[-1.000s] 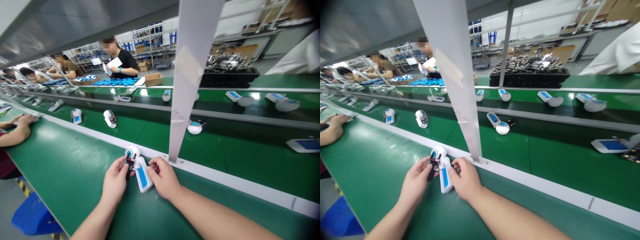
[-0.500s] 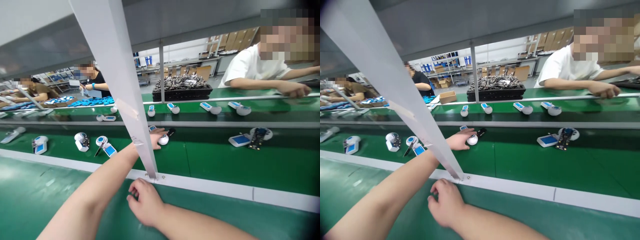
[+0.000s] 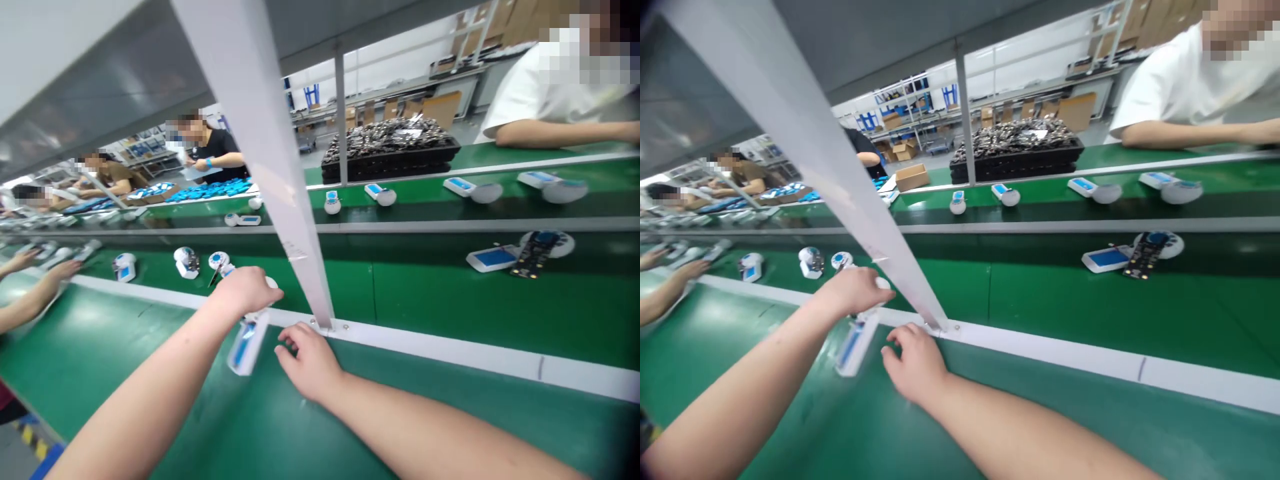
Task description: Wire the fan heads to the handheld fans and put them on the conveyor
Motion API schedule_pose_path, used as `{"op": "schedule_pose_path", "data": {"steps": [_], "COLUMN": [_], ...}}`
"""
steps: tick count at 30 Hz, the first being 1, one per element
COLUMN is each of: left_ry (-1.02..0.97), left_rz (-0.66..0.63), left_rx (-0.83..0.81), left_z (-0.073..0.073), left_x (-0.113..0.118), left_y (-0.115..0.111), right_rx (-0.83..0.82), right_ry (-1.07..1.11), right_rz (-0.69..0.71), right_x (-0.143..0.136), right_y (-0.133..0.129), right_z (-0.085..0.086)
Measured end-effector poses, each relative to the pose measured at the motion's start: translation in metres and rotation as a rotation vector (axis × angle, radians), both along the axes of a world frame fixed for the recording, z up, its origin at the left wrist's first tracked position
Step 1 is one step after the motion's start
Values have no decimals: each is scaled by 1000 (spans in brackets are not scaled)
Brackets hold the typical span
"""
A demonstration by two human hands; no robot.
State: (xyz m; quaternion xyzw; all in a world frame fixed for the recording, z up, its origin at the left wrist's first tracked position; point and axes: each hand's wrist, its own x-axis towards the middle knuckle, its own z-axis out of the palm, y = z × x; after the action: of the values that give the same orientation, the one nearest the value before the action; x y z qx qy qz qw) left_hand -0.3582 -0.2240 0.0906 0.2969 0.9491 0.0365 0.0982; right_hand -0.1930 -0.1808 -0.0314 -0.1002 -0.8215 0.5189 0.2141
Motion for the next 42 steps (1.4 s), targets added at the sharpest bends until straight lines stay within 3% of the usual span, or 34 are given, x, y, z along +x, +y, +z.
{"op": "schedule_pose_path", "data": {"steps": [3, 7, 12, 15, 18, 21, 24, 27, 29, 32, 35, 37, 42], "left_ry": [-52, -107, -78, -43, -40, -155, -453, -732, -735, -548, -299, -295, -454], "left_rz": [53, 75, 168, 100, 114, 324, 542, 658, 674, 618, 495, 434, 457], "left_rx": [-110, -101, -82, 28, 184, 337, 708, 1101, 1206, 1150, 908, 824, 937], "left_z": [-15, -29, -47, -71, -89, -90, -86, -88, -93, -97, -94, -91, -93], "left_x": [20, 43, 79, 106, 123, 126, 128, 137, 145, 150, 146, 143, 146], "left_y": [-18, -38, -103, -140, -158, -159, -148, -130, -118, -112, -116, -117, -105], "right_rx": [41, 96, 113, 83, 93, 180, 246, 241, 234, 227, 165, 119, 134], "right_ry": [-21, -51, -66, -37, -46, -101, -105, -35, 15, 31, 45, 63, 71], "right_rz": [-12, -18, 32, 105, 137, 139, 190, 284, 364, 448, 459, 410, 311], "right_x": [1, 2, 2, 2, 2, 2, 2, 3, 4, 4, 4, 4, 6], "right_y": [-1, 0, 3, 5, 5, 5, 6, 9, 12, 16, 17, 15, 8], "right_z": [1, 2, -1, -2, -2, -1, 1, 2, 2, 1, 0, -2, -4]}}
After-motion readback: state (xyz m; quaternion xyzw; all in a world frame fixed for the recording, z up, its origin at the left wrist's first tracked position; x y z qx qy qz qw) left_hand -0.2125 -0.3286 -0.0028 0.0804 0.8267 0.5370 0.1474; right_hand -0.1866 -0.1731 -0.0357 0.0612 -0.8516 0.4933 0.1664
